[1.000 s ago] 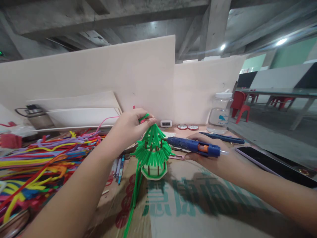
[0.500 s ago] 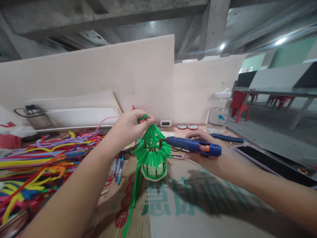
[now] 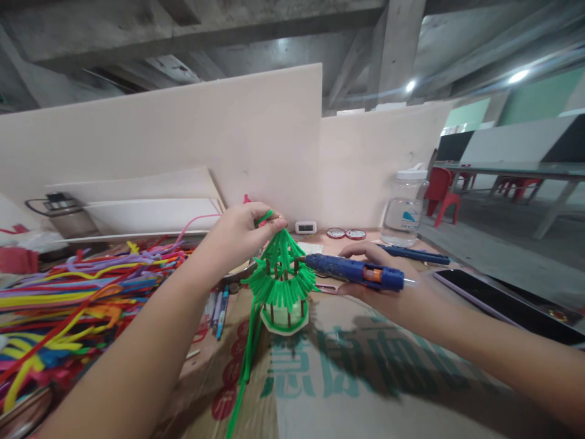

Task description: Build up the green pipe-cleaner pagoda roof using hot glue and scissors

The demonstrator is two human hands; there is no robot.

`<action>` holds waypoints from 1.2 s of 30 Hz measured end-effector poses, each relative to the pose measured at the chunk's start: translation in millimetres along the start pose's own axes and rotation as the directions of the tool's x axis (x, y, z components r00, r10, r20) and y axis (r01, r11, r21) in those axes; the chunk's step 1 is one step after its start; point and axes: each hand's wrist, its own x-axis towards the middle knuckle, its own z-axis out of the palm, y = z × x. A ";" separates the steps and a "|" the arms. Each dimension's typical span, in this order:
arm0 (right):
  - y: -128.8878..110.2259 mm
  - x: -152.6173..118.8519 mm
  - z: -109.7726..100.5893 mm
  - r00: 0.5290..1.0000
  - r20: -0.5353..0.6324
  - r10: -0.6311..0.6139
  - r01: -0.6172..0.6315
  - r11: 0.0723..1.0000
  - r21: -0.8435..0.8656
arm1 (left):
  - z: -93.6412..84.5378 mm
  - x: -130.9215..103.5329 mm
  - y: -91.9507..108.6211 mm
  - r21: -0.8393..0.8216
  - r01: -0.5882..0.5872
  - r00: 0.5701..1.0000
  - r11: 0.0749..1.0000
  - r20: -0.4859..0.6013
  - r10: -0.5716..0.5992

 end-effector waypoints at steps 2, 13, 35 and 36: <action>0.0 -0.1 0.3 1.000 0.008 0.018 -0.018 1.000 -0.001 | 0.1 0.1 0.6 -0.003 0.001 1.000 1.000 0.000 -0.001; -1.0 2.4 -0.5 1.000 -0.016 -0.005 0.005 1.000 -0.001 | 0.2 0.6 -1.9 -0.001 0.018 1.000 1.000 0.013 -0.018; 0.0 2.5 0.7 1.000 0.004 0.010 -0.010 1.000 -0.019 | 0.6 0.8 -0.9 0.052 0.035 0.999 0.998 0.002 -0.035; 0.3 2.2 0.8 1.000 0.009 0.010 -0.010 1.000 -0.018 | 0.6 0.9 -1.3 0.049 0.038 0.999 0.998 0.002 -0.039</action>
